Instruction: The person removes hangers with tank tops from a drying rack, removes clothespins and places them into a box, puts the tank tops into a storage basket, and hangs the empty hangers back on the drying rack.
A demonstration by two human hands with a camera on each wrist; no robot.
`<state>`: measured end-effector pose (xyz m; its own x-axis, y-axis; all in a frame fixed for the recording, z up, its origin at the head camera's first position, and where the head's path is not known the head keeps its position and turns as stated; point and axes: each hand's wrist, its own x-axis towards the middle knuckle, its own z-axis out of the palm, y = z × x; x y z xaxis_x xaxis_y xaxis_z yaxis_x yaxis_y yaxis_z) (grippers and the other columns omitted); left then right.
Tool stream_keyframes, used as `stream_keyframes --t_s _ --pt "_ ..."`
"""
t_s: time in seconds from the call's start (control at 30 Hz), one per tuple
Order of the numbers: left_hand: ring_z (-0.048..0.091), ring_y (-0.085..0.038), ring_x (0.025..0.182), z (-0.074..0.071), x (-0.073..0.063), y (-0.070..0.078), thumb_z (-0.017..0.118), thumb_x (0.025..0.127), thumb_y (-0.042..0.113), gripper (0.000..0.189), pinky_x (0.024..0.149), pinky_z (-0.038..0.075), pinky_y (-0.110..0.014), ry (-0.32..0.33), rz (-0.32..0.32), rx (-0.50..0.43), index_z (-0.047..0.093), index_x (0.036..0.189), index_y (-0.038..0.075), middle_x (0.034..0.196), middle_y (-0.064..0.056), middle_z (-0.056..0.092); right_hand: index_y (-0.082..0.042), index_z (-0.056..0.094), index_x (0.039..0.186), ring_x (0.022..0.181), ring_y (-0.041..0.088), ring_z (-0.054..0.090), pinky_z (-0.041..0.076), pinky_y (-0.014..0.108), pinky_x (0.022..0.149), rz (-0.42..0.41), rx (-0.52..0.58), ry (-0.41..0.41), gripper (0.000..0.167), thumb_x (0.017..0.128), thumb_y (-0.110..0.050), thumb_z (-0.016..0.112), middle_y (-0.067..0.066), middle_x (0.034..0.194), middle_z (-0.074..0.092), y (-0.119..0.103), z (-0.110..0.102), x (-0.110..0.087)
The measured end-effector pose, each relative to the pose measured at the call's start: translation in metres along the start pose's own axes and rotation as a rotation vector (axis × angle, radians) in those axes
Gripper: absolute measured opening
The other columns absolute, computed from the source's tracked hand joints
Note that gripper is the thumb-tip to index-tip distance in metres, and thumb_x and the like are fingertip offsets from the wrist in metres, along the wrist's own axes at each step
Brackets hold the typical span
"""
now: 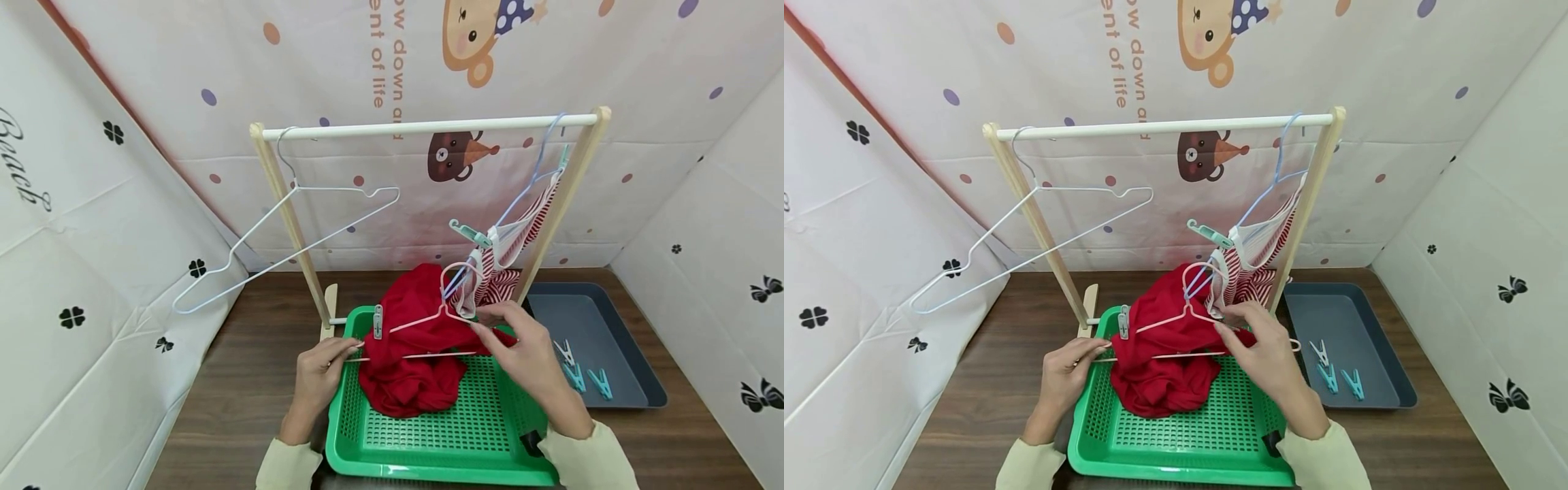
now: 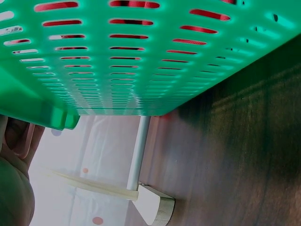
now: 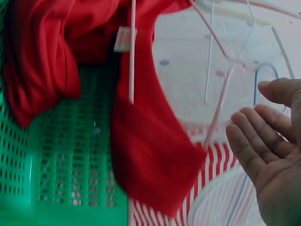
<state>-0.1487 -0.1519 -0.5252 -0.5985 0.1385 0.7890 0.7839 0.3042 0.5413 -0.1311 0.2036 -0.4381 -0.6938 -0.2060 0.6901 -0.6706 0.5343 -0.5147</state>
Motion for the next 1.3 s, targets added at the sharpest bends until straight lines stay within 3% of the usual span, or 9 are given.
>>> stream_keyframes --t_s 0.1,0.2,0.33,0.47,0.57,0.7,0.9,1.0,1.3 --pt "0.076 -0.027 0.084 0.000 0.000 0.000 0.079 0.078 -0.023 0.034 0.086 0.057 -0.017 0.000 -0.003 0.005 0.081 0.103 -0.001 0.094 -0.011 0.079 -0.006 0.074 0.117 0.098 0.019 0.070 0.056 0.019 0.085 -0.036 0.035 -0.023 0.026 0.098 -0.022 0.082 0.005 0.110 0.073 -0.005 0.009 0.003" --pt "0.076 -0.027 0.084 0.000 0.000 0.001 0.080 0.077 -0.023 0.034 0.086 0.057 -0.018 -0.001 -0.002 0.008 0.081 0.103 -0.001 0.094 -0.011 0.079 -0.005 0.074 0.117 0.100 0.021 0.069 0.055 0.019 0.083 -0.083 0.051 -0.039 0.039 0.105 -0.042 0.069 0.006 0.112 0.074 -0.011 0.019 0.007" --pt "0.076 -0.028 0.084 0.000 0.000 0.001 0.080 0.077 -0.023 0.034 0.087 0.058 -0.019 0.000 0.007 0.013 0.081 0.103 -0.002 0.094 -0.011 0.079 -0.007 0.074 0.117 0.102 0.022 0.069 0.052 0.016 0.091 -0.118 0.082 -0.067 0.038 0.106 -0.043 0.067 0.005 0.112 0.073 -0.019 0.032 0.013" --pt "0.076 -0.028 0.083 0.000 0.000 0.000 0.080 0.076 -0.024 0.036 0.087 0.058 -0.019 -0.001 0.017 0.007 0.081 0.104 -0.002 0.094 -0.011 0.079 -0.007 0.074 0.118 0.106 0.021 0.068 0.054 0.020 0.096 -0.101 0.083 -0.115 0.037 0.105 -0.042 0.069 0.004 0.116 0.072 -0.027 0.043 0.016" --pt "0.076 -0.028 0.083 0.000 0.000 0.000 0.080 0.076 -0.024 0.036 0.086 0.058 -0.019 0.001 0.025 0.003 0.081 0.104 -0.001 0.094 -0.011 0.079 -0.007 0.072 0.119 0.107 0.019 0.068 0.059 0.028 0.093 -0.086 0.067 -0.150 0.029 0.098 -0.025 0.081 0.002 0.118 0.071 -0.033 0.051 0.018" --pt "0.076 -0.026 0.084 0.000 0.000 -0.002 0.080 0.076 -0.023 0.037 0.086 0.058 -0.019 0.000 0.024 0.010 0.082 0.104 0.000 0.095 -0.011 0.079 -0.006 0.070 0.121 0.106 0.018 0.068 0.062 0.038 0.088 -0.071 0.068 -0.172 0.041 0.084 -0.001 0.089 0.002 0.118 0.070 -0.039 0.060 0.023" --pt "0.076 -0.025 0.085 0.000 -0.001 -0.003 0.080 0.078 -0.022 0.035 0.087 0.058 -0.018 -0.016 -0.007 0.023 0.082 0.105 0.000 0.095 -0.009 0.079 -0.005 0.068 0.124 0.106 0.019 0.068 0.060 0.031 0.092 -0.113 0.072 -0.167 0.046 0.084 0.000 0.089 0.007 0.119 0.070 -0.046 0.069 0.031" --pt "0.076 -0.026 0.084 0.000 0.000 -0.002 0.080 0.078 -0.022 0.033 0.087 0.058 -0.018 -0.017 -0.010 0.022 0.082 0.104 0.000 0.095 -0.010 0.079 -0.003 0.068 0.125 0.107 0.021 0.069 0.061 0.033 0.092 -0.142 0.066 -0.165 0.047 0.084 0.001 0.089 0.009 0.120 0.070 -0.050 0.072 0.037" --pt "0.076 -0.028 0.083 0.000 0.001 0.000 0.081 0.076 -0.022 0.035 0.087 0.058 -0.018 -0.008 0.030 0.026 0.081 0.104 -0.002 0.095 -0.012 0.079 0.002 0.065 0.129 0.109 0.022 0.066 0.061 0.035 0.091 -0.067 -0.009 -0.239 0.046 0.092 -0.013 0.087 0.010 0.123 0.067 -0.056 0.086 0.049"
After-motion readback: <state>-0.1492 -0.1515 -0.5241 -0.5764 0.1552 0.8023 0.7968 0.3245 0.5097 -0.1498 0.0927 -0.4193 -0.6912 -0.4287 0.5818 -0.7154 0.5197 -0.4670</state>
